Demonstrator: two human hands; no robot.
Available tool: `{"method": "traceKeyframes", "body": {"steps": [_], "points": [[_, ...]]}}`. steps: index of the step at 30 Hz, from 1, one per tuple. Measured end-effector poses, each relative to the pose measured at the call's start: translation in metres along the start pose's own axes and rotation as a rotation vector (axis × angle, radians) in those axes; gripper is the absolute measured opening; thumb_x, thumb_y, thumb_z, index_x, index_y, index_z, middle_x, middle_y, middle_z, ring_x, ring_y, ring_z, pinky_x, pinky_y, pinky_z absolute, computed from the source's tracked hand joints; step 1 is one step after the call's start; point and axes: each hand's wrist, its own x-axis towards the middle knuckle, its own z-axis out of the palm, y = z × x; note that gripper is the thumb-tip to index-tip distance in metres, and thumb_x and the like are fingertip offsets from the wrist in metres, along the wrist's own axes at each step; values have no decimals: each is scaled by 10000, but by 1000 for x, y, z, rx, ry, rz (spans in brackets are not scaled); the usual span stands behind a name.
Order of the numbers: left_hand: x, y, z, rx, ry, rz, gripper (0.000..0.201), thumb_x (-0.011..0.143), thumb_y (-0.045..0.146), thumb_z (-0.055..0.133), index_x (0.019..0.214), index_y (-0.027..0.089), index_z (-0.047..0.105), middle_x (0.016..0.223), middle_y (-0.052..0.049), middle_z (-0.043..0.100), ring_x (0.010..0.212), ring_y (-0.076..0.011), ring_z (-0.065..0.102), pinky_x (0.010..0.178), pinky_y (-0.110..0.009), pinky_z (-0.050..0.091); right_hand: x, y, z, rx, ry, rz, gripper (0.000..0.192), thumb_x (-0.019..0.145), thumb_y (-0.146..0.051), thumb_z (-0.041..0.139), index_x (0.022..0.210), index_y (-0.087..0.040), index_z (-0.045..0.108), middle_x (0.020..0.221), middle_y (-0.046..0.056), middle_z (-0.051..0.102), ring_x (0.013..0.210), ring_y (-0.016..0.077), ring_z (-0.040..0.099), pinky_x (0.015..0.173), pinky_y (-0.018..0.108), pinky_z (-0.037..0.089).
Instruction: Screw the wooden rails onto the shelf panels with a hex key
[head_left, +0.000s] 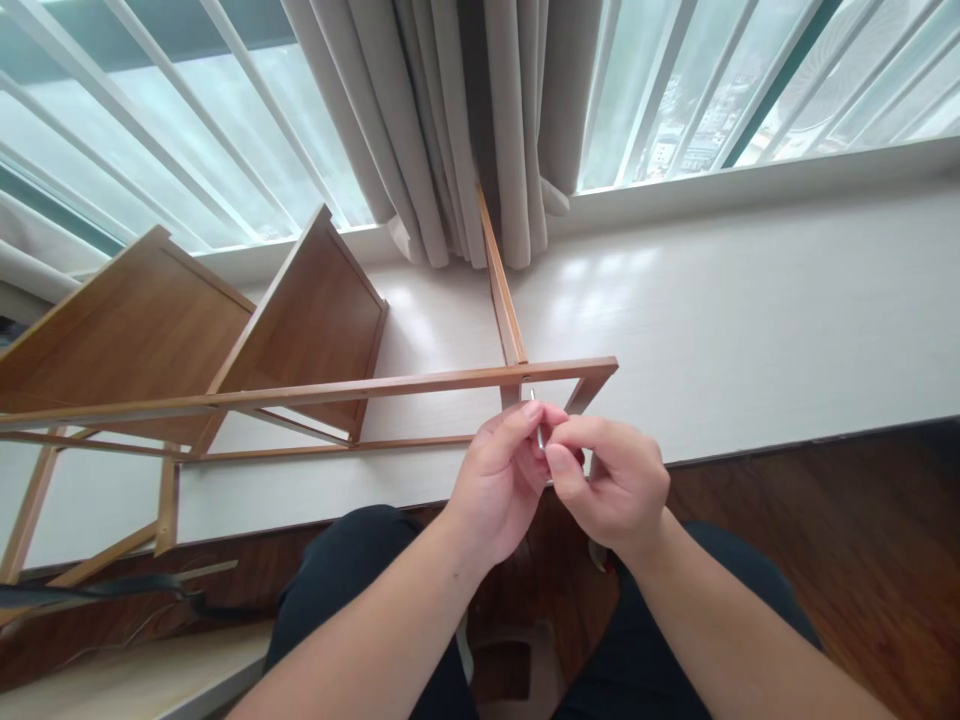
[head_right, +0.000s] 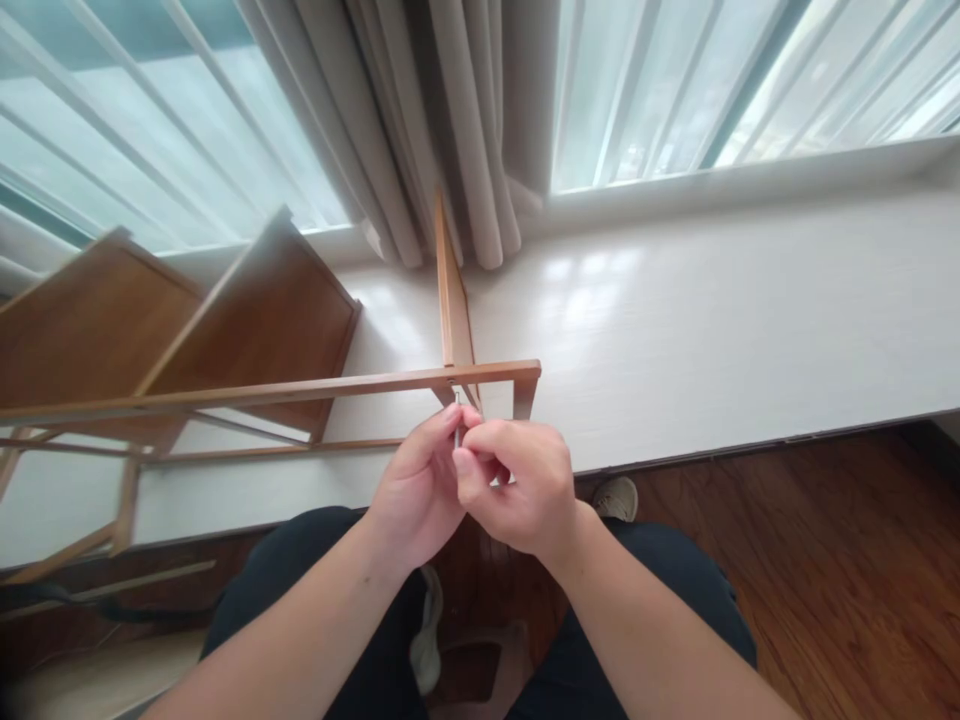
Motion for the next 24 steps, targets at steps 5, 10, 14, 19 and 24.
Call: {"method": "traceKeyframes", "body": {"steps": [5, 10, 14, 19, 24], "points": [[0, 1, 1, 53, 13, 33, 265, 854, 394, 715, 810, 136, 752, 674, -24, 596, 614, -77, 503, 625, -189, 426, -2, 0, 2, -12, 41, 12, 101, 894, -164, 615, 804, -195, 583, 635, -34, 625, 487, 74, 501, 490, 207, 421], [2, 2, -1, 82, 16, 38, 306, 839, 448, 729, 826, 146, 774, 657, -20, 571, 632, -92, 512, 636, -207, 441, -3, 0, 5, 9, 66, 33, 91, 896, -177, 632, 817, -198, 591, 645, -36, 629, 491, 75, 514, 480, 198, 433], [4, 3, -2, 106, 16, 51, 310, 822, 459, 750, 833, 150, 778, 644, -7, 539, 635, -93, 513, 646, -212, 452, -2, 1, 7, 29, 80, 44, 94, 887, -179, 645, 808, -198, 598, 651, -32, 636, 496, 85, 539, 474, 204, 446], [5, 4, -2, 114, 15, 54, 305, 812, 453, 760, 812, 148, 774, 645, -3, 522, 629, -94, 512, 649, -217, 463, -3, 2, 8, 53, 90, 57, 81, 874, -159, 659, 823, -196, 607, 647, -31, 639, 510, 96, 565, 480, 212, 455], [5, 4, -5, 119, 13, 41, 310, 813, 461, 754, 818, 151, 779, 636, -7, 513, 634, -100, 509, 645, -222, 466, -5, 3, 8, 41, 87, 45, 82, 868, -152, 671, 826, -195, 615, 653, -30, 639, 495, 88, 537, 476, 209, 452]]}}
